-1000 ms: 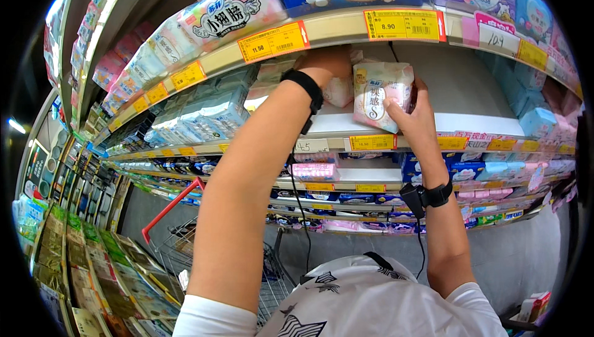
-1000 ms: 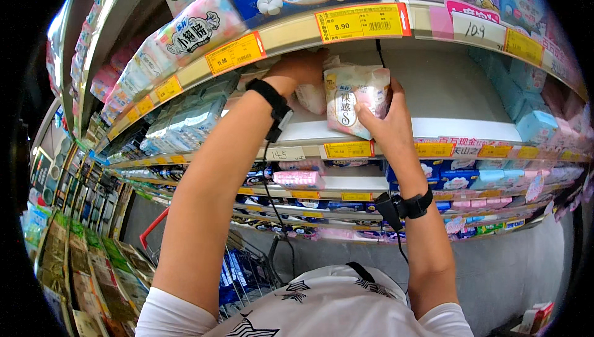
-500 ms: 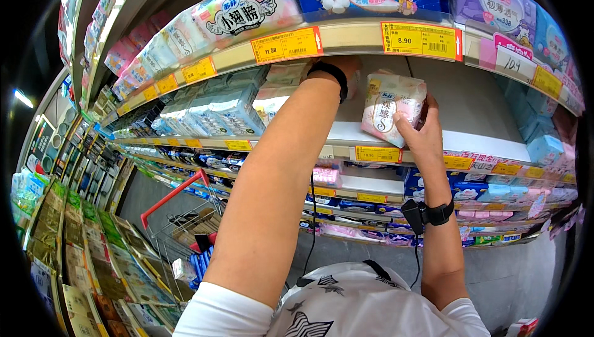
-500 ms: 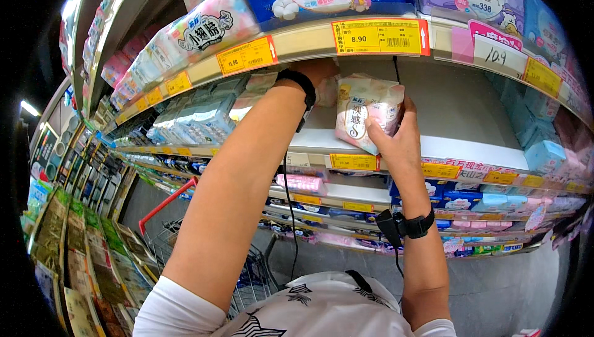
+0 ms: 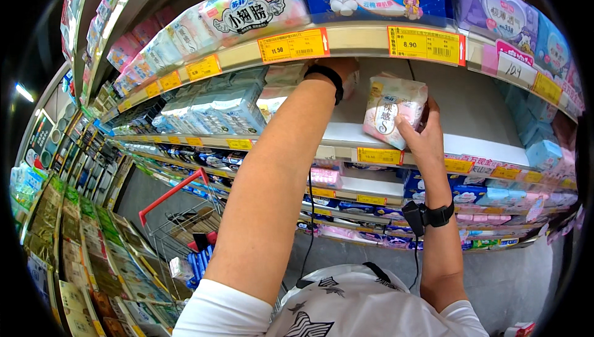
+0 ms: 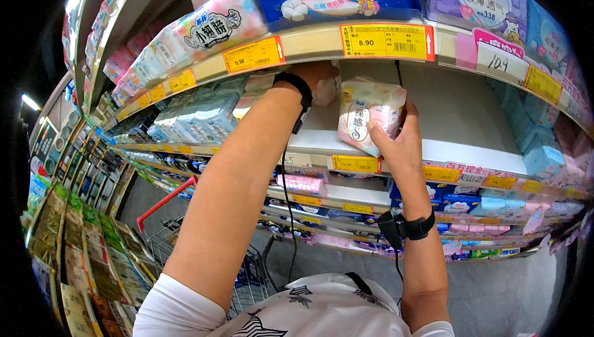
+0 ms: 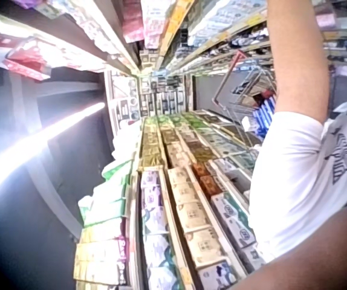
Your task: The person repeatedly picks up packages of diapers from a shopping cart and places them onto a store shelf. They handle the items one by one, arranging them in rows on the shelf.
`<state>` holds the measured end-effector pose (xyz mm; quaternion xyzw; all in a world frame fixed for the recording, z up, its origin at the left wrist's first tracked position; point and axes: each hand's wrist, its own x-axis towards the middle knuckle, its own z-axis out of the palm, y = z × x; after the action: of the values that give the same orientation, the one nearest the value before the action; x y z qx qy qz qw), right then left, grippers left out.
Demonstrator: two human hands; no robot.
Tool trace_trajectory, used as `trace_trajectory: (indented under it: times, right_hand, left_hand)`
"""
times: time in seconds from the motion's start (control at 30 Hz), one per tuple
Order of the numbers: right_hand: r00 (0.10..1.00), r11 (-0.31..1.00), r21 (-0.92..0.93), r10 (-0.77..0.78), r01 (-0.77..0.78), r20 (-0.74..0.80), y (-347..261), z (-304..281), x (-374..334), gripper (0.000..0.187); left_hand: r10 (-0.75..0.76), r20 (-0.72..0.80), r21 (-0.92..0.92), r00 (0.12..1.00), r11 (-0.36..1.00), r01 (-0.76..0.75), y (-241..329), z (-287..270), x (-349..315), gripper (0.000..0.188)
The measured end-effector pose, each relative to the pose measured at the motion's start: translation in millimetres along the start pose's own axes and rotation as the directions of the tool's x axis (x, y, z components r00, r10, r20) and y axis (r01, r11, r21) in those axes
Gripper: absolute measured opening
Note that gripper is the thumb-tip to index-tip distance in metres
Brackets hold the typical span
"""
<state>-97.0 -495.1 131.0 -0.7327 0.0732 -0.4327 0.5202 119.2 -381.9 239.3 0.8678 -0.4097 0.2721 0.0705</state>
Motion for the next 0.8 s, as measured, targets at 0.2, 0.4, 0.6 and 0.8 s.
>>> trace_trajectory:
  times: [0.2, 0.4, 0.6, 0.8]
  right_hand:
    - [1.000, 1.000, -0.024, -0.007, 0.007, 0.029, 5, -2, 2, 0.079]
    - [0.998, 0.999, 0.005, 0.038, -0.038, 0.050, -5, -1, 1, 0.081]
    - [0.997, 0.999, -0.012, 0.052, -0.051, 0.060, -3, -3, 1, 0.082]
    - [0.996, 0.996, 0.038, 0.072, -0.075, 0.058, -5, -1, 0, 0.085]
  left_hand:
    - [-0.028, -0.027, -0.026, 0.999, 0.999, 0.027, -52, -15, 8, 0.056]
    - [-0.061, 0.025, -0.051, 0.998, 0.997, 0.062, -86, -19, 8, 0.055]
    - [-0.043, 0.037, -0.074, 0.998, 0.996, 0.046, -83, -10, 16, 0.054]
    - [-0.039, 0.028, -0.072, 0.999, 0.997, 0.041, -83, -9, 12, 0.053]
